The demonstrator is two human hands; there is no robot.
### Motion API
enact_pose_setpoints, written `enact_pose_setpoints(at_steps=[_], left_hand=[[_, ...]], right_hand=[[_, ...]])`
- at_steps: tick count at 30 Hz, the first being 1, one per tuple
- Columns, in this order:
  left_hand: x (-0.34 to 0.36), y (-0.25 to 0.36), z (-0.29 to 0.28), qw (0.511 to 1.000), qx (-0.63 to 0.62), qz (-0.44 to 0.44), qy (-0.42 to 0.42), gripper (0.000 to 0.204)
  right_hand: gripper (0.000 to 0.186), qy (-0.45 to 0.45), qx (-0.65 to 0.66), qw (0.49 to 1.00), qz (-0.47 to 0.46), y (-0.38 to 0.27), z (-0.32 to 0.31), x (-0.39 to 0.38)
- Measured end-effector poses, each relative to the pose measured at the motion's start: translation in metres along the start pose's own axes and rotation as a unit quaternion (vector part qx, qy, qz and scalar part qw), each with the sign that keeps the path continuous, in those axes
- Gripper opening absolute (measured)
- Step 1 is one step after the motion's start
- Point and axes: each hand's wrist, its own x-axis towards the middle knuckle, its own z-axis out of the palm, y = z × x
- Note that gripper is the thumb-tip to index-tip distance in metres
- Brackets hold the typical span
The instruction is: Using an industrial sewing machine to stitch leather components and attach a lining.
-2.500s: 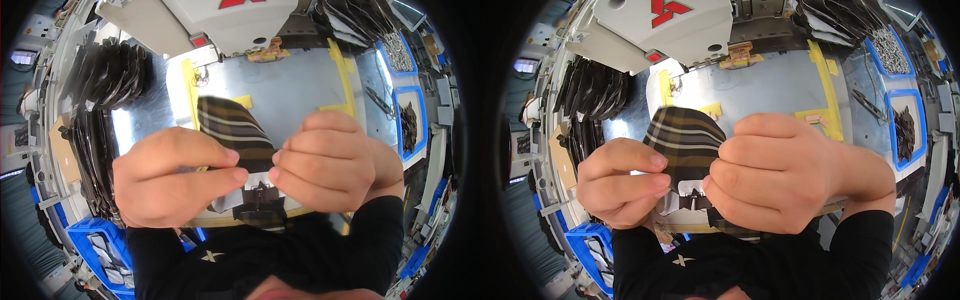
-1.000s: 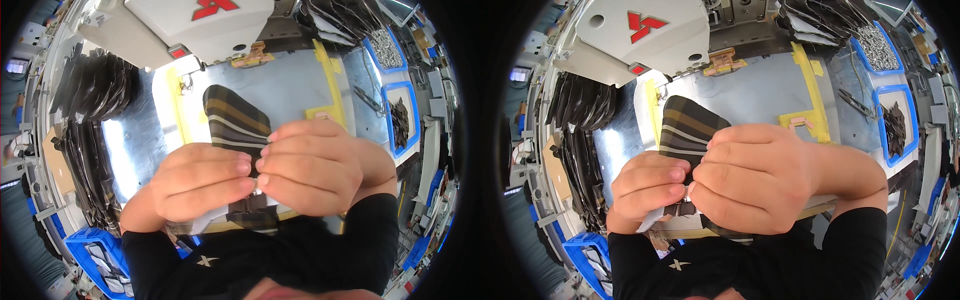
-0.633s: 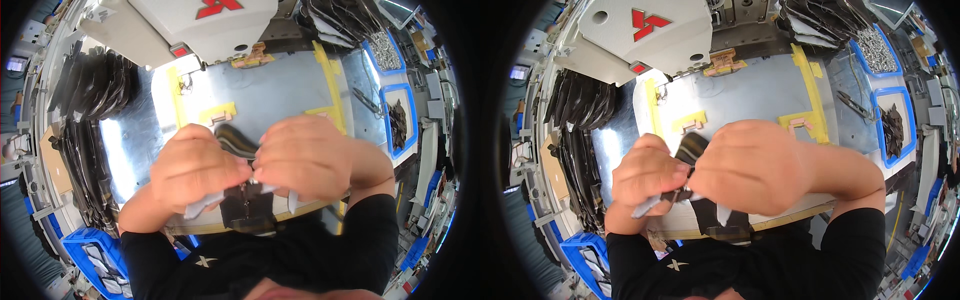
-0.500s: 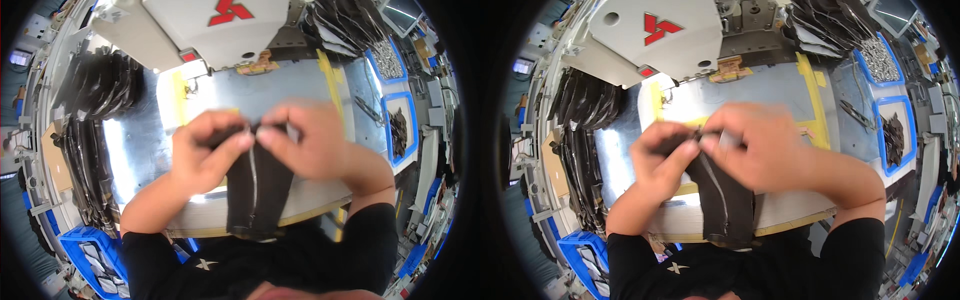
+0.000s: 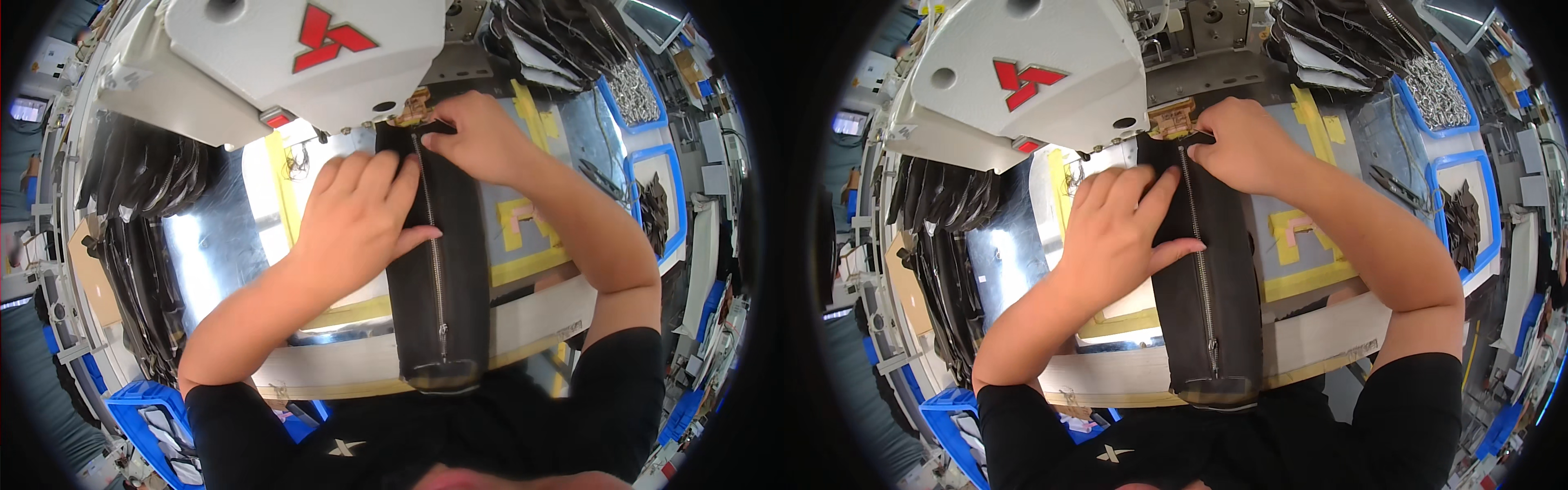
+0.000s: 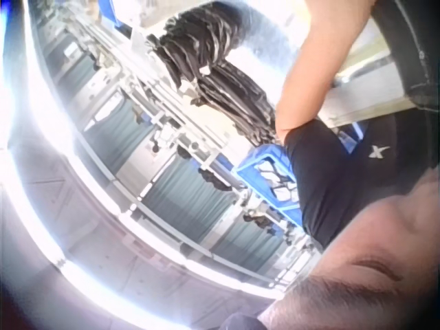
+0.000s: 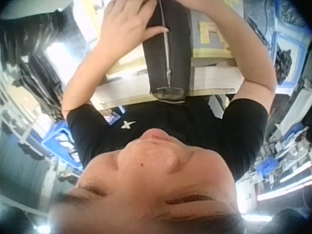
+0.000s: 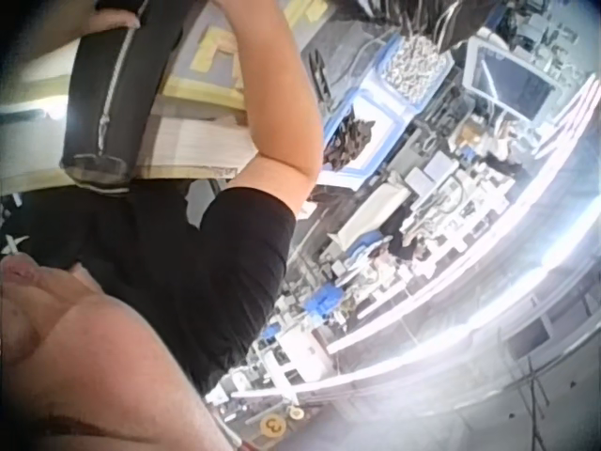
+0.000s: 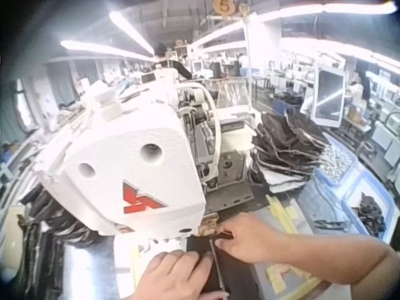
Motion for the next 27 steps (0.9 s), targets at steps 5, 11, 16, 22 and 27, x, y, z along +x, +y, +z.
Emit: enact_pose_setpoints(at_steps=[5,11,16,22,27], left_hand=[[0.011,-0.007,0.019,0.997,0.003,0.078,-0.022,0.09],[0.012,-0.009,0.021,0.996,-0.008,0.076,-0.037,0.095],[0.011,-0.012,0.025,0.995,-0.054,0.055,-0.066,0.094],[0.012,-0.012,0.022,0.992,-0.098,0.048,-0.07,0.091],[0.013,-0.012,0.023,0.991,-0.104,0.044,-0.07,0.091]], right_hand=[[0.032,0.04,0.009,0.998,0.048,-0.004,0.002,-0.005],[0.029,0.159,-0.062,0.985,-0.007,-0.011,0.002,-0.019],[0.024,0.109,-0.168,0.935,-0.292,-0.012,0.006,-0.048],[0.044,0.017,-0.125,0.966,-0.226,-0.015,0.012,-0.051],[0.045,-0.001,-0.117,0.97,-0.214,-0.013,0.011,-0.049]])
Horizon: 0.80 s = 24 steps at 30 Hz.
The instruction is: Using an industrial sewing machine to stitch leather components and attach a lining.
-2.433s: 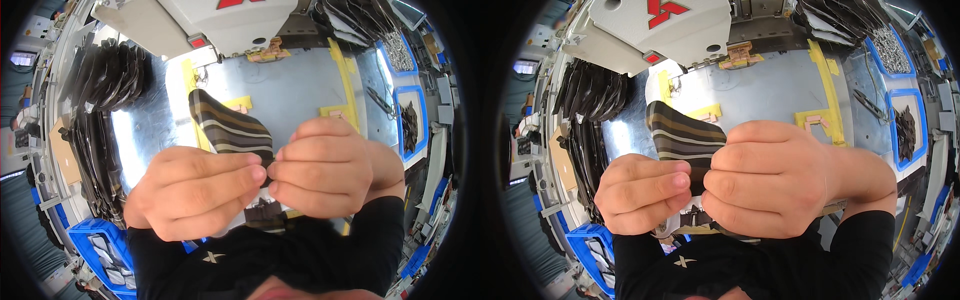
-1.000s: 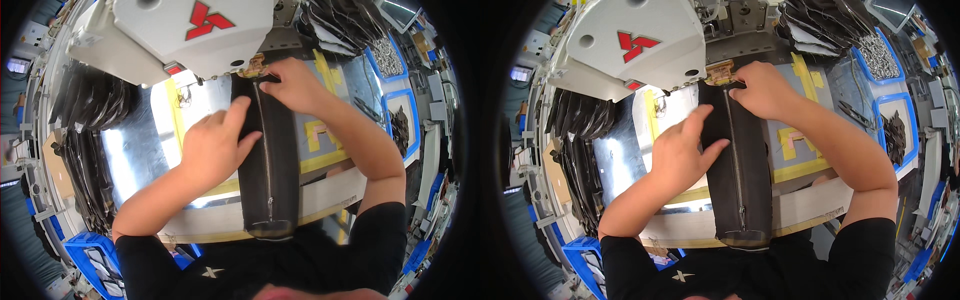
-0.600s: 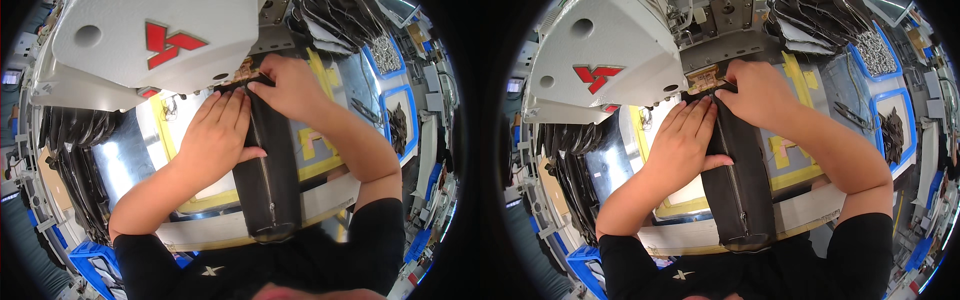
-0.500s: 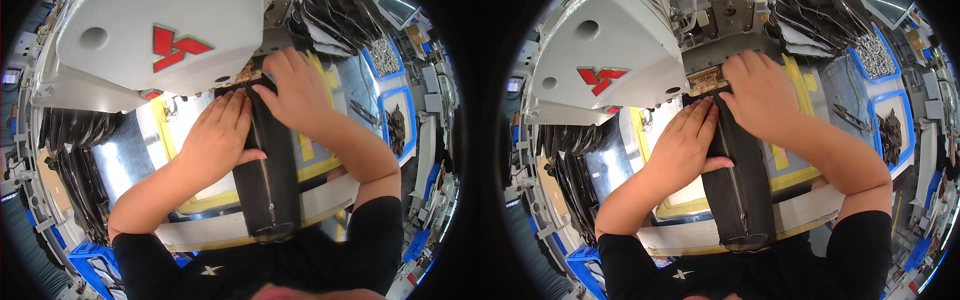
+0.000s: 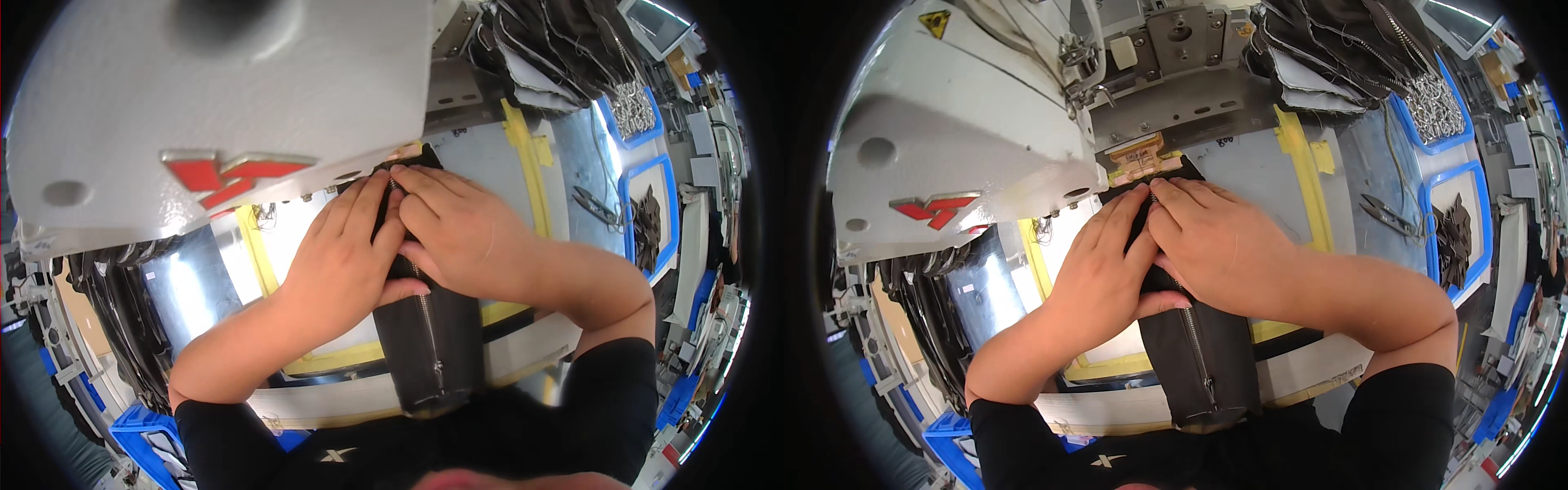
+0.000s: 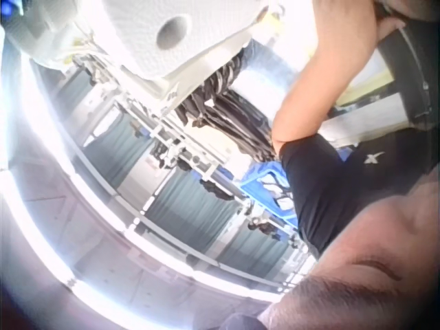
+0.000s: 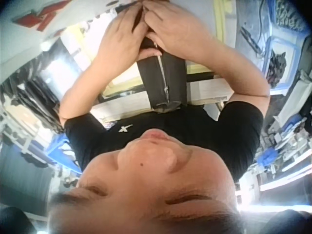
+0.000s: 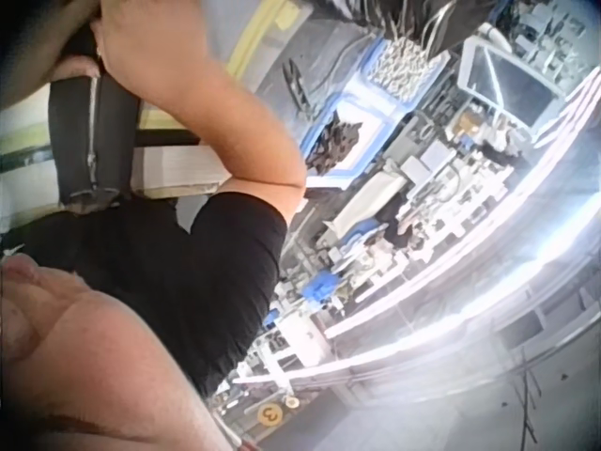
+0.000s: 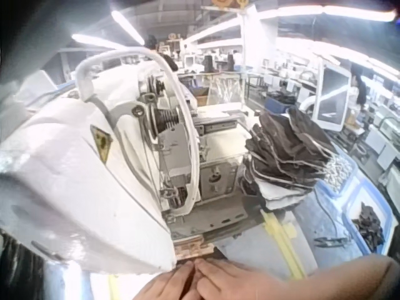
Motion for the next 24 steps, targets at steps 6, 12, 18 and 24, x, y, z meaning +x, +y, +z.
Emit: enact_pose_setpoints(at_steps=[6,12,18,24], left_hand=[[0.004,0.001,-0.001,1.0,0.001,0.005,0.011,0.091],[0.0,-0.001,0.001,1.0,0.013,0.009,0.021,0.092],[0.0,-0.001,0.002,0.999,0.019,0.014,0.028,0.093],[-0.004,-0.001,0.007,0.999,0.019,0.022,0.043,0.092]], right_hand=[[0.044,0.006,0.013,1.0,0.003,0.003,-0.001,0.002],[0.044,0.011,0.016,1.0,-0.005,0.001,0.002,0.002],[0.042,0.029,0.003,1.0,-0.007,0.0,0.002,-0.001],[0.042,0.031,0.013,0.999,0.0,-0.001,0.004,-0.002]])
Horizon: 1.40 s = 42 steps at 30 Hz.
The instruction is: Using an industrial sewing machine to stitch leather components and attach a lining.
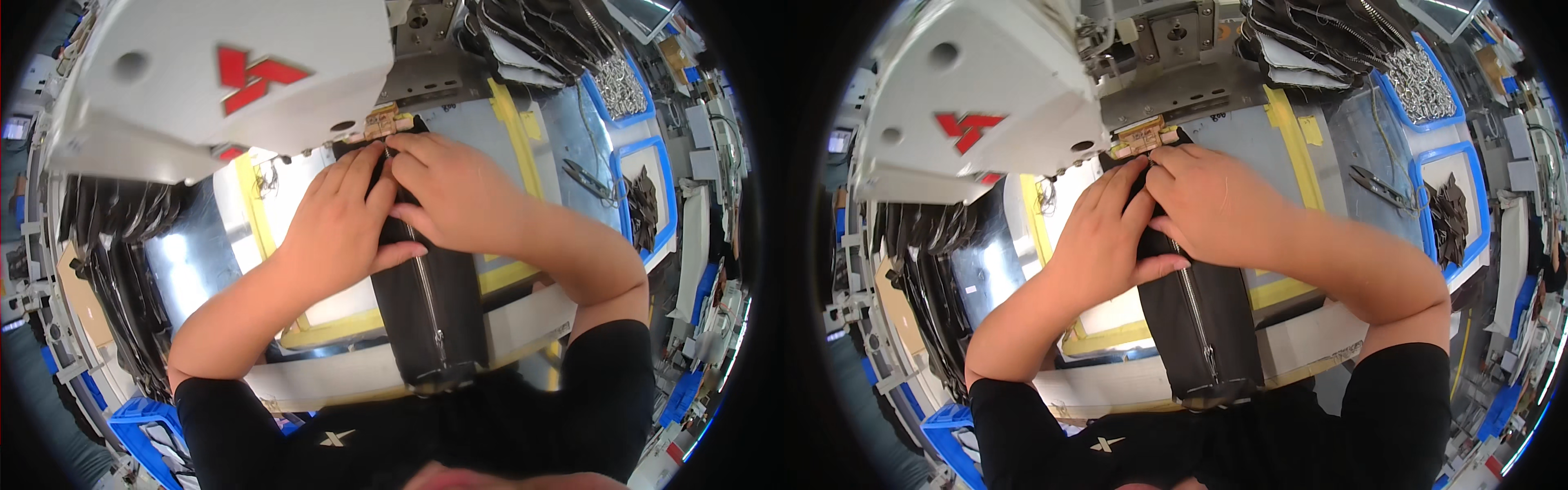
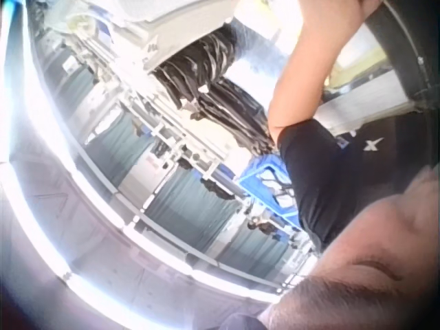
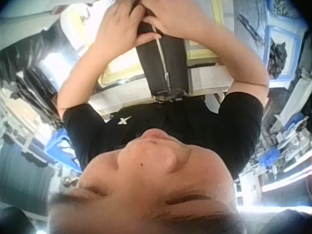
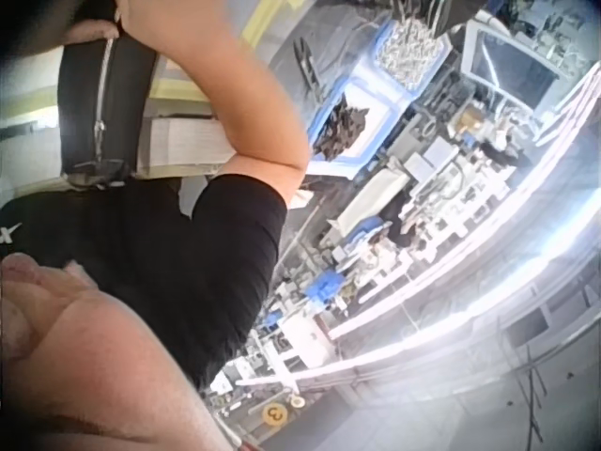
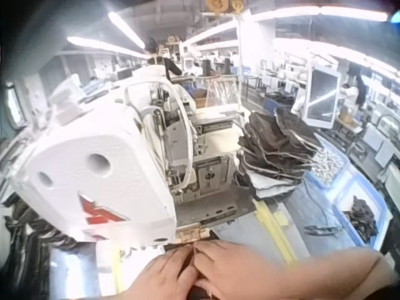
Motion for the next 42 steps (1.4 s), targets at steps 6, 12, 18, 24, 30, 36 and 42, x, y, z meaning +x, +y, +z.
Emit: enact_pose_setpoints(at_steps=[6,12,18,24,30,36,42], left_hand=[[-0.004,-0.009,0.008,0.995,-0.024,0.024,0.09,0.068],[-0.005,-0.011,0.02,0.993,0.051,0.019,0.101,0.062],[-0.063,-0.008,0.016,0.993,0.075,-0.06,0.075,0.068],[-0.118,-0.008,0.009,0.984,0.061,-0.153,0.066,0.064],[-0.141,0.008,-0.005,0.967,0.018,-0.237,0.091,0.062],[-0.142,0.004,-0.004,0.958,0.014,-0.252,0.137,0.06],[-0.144,0.012,-0.012,0.964,0.032,-0.225,0.139,0.063]], right_hand=[[0.034,0.007,0.02,0.999,-0.049,0.009,0.004,0.012],[0.043,0.045,0.033,0.998,0.038,0.011,0.011,-0.035],[0.054,-0.007,-0.038,0.997,0.063,-0.009,0.005,-0.111],[0.047,0.072,-0.175,0.981,0.052,-0.021,0.024,-0.142],[0.046,0.08,-0.191,0.977,0.055,-0.019,0.023,-0.142],[0.046,0.089,-0.19,0.976,0.063,-0.022,0.025,-0.139],[0.043,0.105,-0.169,0.977,0.07,-0.019,0.024,-0.14]])
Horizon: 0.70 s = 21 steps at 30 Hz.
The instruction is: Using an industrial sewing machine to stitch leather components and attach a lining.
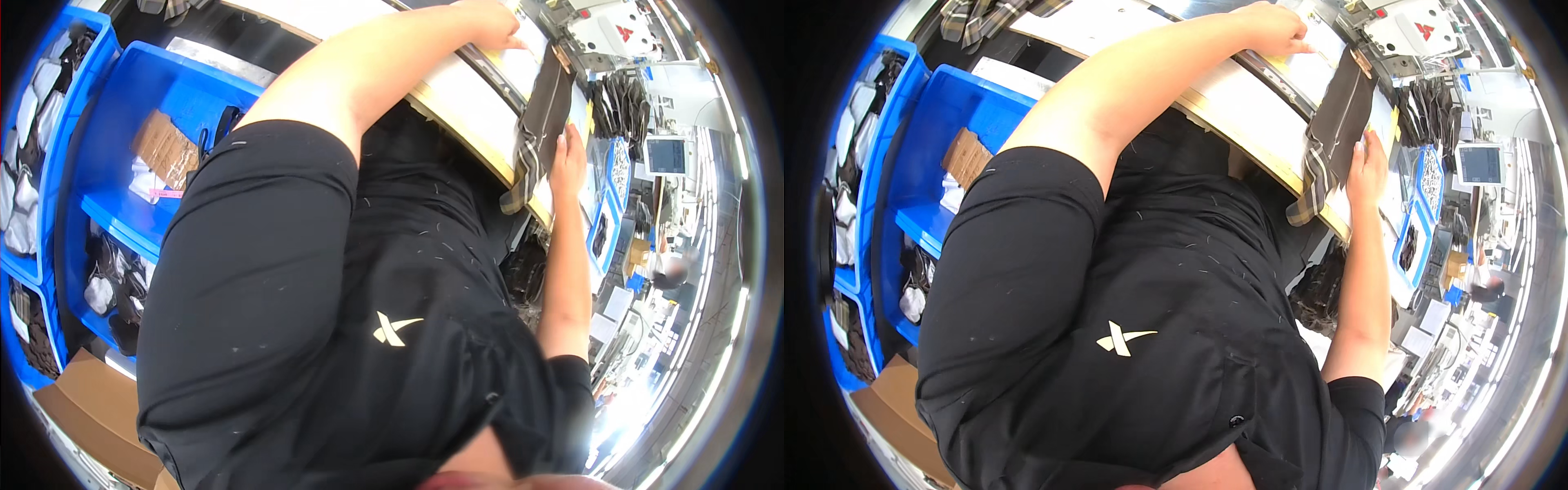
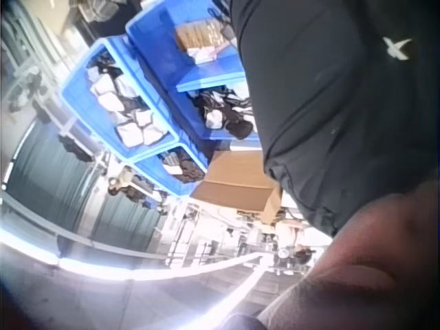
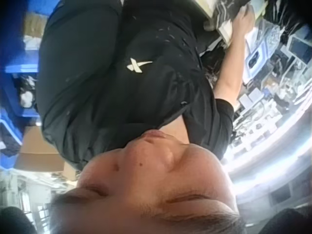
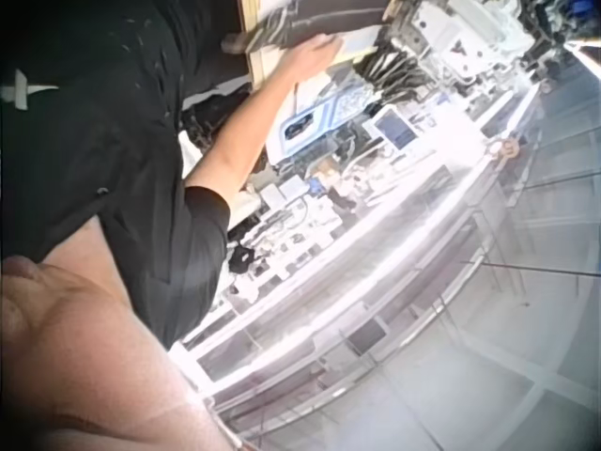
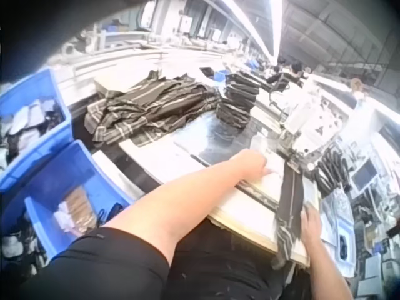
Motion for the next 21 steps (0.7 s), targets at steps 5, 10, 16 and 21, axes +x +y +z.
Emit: enact_pose_setpoints(at_steps=[5,10,16,21], left_hand=[[0.0,0.0,-0.002,1.0,0.004,-0.005,0.001,0.061],[0.001,-0.003,0.001,1.0,0.006,0.003,0.02,0.06],[0.0,-0.003,0.006,1.0,0.01,0.011,0.019,0.059],[0.0,-0.003,0.006,0.999,0.019,0.025,0.034,0.058]], right_hand=[[0.042,0.009,-0.011,1.0,-0.028,-0.002,0.0,0.002],[0.042,0.01,-0.014,0.999,-0.028,-0.002,-0.001,0.003],[0.043,0.004,-0.019,1.0,-0.024,-0.005,-0.001,0.001],[0.042,0.01,-0.023,0.999,-0.023,-0.004,-0.002,0.0]])
